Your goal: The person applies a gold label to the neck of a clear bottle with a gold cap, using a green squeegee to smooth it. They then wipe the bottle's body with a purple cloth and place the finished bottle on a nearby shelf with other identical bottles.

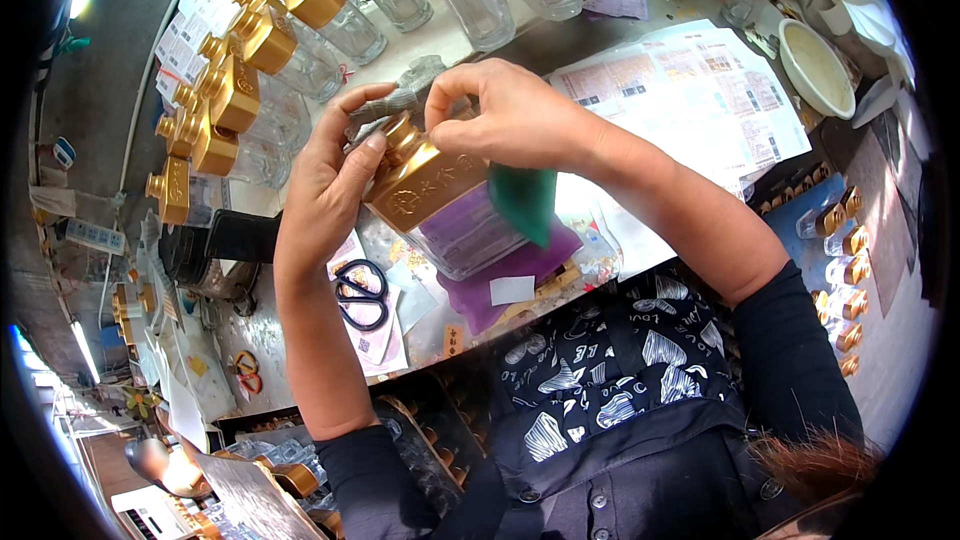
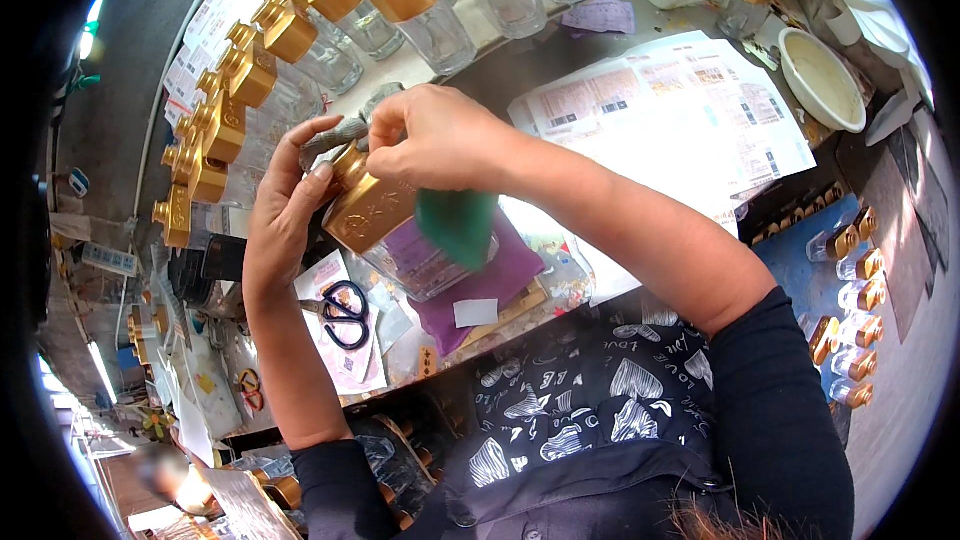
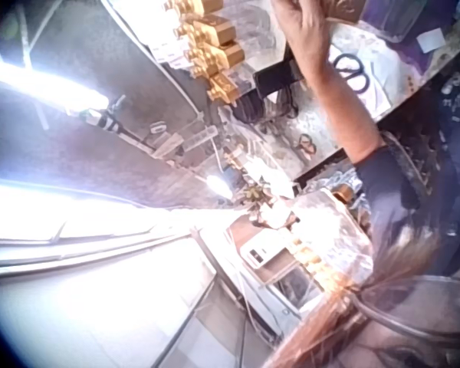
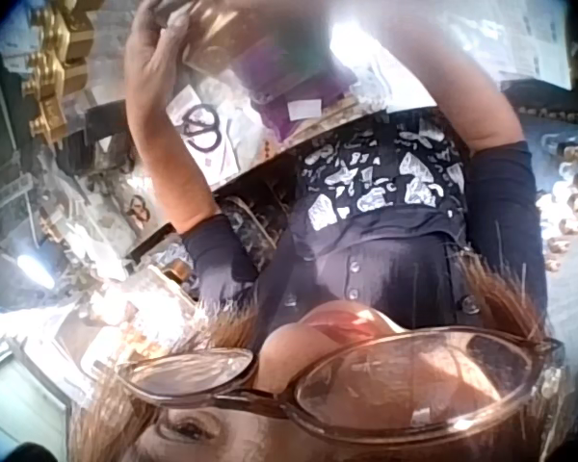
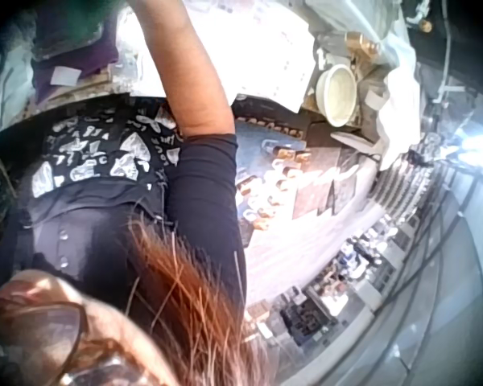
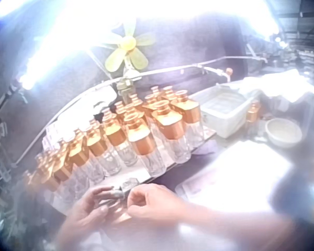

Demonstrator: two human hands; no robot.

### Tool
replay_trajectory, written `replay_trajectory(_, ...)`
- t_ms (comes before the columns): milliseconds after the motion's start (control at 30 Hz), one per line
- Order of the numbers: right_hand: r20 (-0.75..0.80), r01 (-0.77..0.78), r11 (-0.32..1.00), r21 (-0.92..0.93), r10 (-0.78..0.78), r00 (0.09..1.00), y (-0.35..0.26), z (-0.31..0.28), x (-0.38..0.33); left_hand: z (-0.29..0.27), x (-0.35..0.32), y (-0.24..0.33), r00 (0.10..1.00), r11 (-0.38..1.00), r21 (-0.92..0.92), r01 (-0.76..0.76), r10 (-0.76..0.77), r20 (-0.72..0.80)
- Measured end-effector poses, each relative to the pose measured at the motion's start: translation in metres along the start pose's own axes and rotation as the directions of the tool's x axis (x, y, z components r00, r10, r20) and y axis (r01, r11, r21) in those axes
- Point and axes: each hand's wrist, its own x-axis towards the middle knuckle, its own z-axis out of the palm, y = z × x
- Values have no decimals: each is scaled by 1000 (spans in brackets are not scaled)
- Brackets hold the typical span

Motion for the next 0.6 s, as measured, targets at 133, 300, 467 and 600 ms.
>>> replay_trajectory(133,42,-33,989,147,28,999,7,-7,6,13,-10,-3,993,985,-171,-36,16,-117)
replay_trajectory(300,132,-25,986,165,3,991,10,-13,10,21,-17,-17,978,948,-309,-79,14,-209)
replay_trajectory(467,174,23,991,135,-46,984,8,-11,11,22,-18,-18,976,950,-305,-67,-1,-217)
replay_trajectory(600,182,-7,992,129,-17,983,2,-11,10,21,-17,-19,977,951,-306,-50,-17,-212)
